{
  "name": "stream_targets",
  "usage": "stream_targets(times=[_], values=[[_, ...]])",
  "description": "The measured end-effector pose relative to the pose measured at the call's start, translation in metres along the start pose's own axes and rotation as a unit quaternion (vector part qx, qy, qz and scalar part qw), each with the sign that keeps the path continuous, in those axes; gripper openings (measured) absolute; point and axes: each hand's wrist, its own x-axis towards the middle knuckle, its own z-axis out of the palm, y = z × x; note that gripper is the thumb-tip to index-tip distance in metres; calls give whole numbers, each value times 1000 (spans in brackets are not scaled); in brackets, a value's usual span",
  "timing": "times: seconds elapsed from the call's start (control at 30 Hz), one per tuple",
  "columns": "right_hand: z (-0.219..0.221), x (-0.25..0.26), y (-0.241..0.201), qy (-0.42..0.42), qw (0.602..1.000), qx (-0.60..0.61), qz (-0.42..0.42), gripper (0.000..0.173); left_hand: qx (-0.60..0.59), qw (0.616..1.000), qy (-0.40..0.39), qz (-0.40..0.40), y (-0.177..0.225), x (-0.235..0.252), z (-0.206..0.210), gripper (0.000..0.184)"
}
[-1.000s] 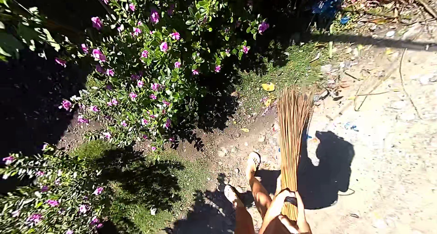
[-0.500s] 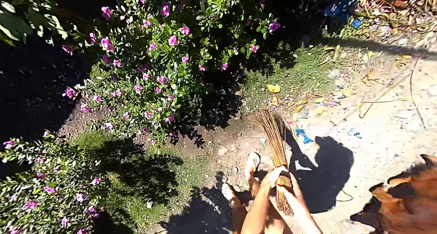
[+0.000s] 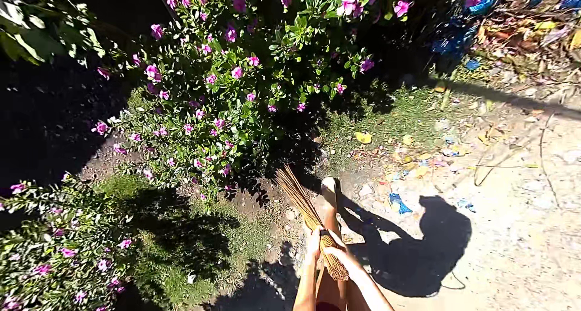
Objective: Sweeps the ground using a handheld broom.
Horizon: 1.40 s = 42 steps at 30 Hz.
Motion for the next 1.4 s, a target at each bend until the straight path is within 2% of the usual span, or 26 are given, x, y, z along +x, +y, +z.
stream_targets(times=[0.03,0.1,0.17,0.23,0.3,0.33,0.4,0.43,0.47,0.5,0.57,0.63,0.7,0.73,0.83,0.93,1.0,1.03,1.1,1.13,1.17,1.23,1.3,1.33,1.37,1.4], values=[[1,10,-6,21,999,15,-22,79,19,999,-25,-5,8,16,7,83],[-12,25,-24,100,987,44,-115,84,81,987,-138,2,32,51,48,85],[-32,33,-50,198,962,61,-179,87,124,952,-280,27,53,71,96,82],[-47,26,-77,260,942,70,-203,90,147,911,-385,20,76,60,129,76],[-48,8,-91,294,930,51,-215,94,148,913,-375,-58,125,11,156,76],[-46,0,-92,297,925,31,-234,95,134,918,-367,-69,141,-4,158,76],[-35,-15,-80,305,906,-27,-293,98,139,944,-297,-14,154,-34,141,69],[-26,-22,-84,298,905,-44,-300,96,147,952,-262,58,154,-37,125,67],[-17,-35,-107,255,932,-40,-253,94,144,953,-231,134,145,-30,107,73],[-12,-49,-129,184,968,-27,-167,93,131,954,-215,159,127,-21,90,86],[-10,-41,-146,72,996,-5,-59,94,58,986,-144,54,119,-14,68,97],[-12,1,-157,-7,1000,11,27,87,21,999,-37,-23,137,11,64,94],[-13,45,-171,-12,997,12,79,79,29,999,10,-43,144,55,67,88],[-10,55,-173,30,997,17,69,78,48,997,-18,-54,147,72,73,85],[-19,49,-177,173,983,43,-51,81,95,974,-196,-69,164,86,120,80],[-34,6,-182,252,963,5,-98,89,65,940,-324,-83,162,49,156,81],[-33,-12,-174,292,942,1,-168,98,43,917,-392,-66,157,23,159,76],[-36,-19,-167,293,930,5,-222,102,36,915,-397,-64,159,7,160,76],[-45,-19,-138,266,896,8,-356,107,54,951,-284,-113,179,-41,169,78],[-51,-23,-124,235,893,1,-385,107,25,960,-256,-108,169,-53,159,82],[-56,-35,-129,181,923,-21,-339,107,-3,967,-241,-80,153,-54,146,85],[-65,-42,-151,60,987,-18,-148,103,0,990,-133,-48,136,-43,127,89],[-68,-13,-170,-6,998,7,59,94,-23,998,-20,-60,125,-12,119,94],[-69,7,-172,-14,994,11,110,89,-26,997,25,-67,121,5,120,93],[-74,18,-171,-4,993,12,117,86,-23,996,35,-77,115,18,126,91],[-79,20,-173,29,995,15,99,83,-6,997,5,-71,108,26,136,88]])
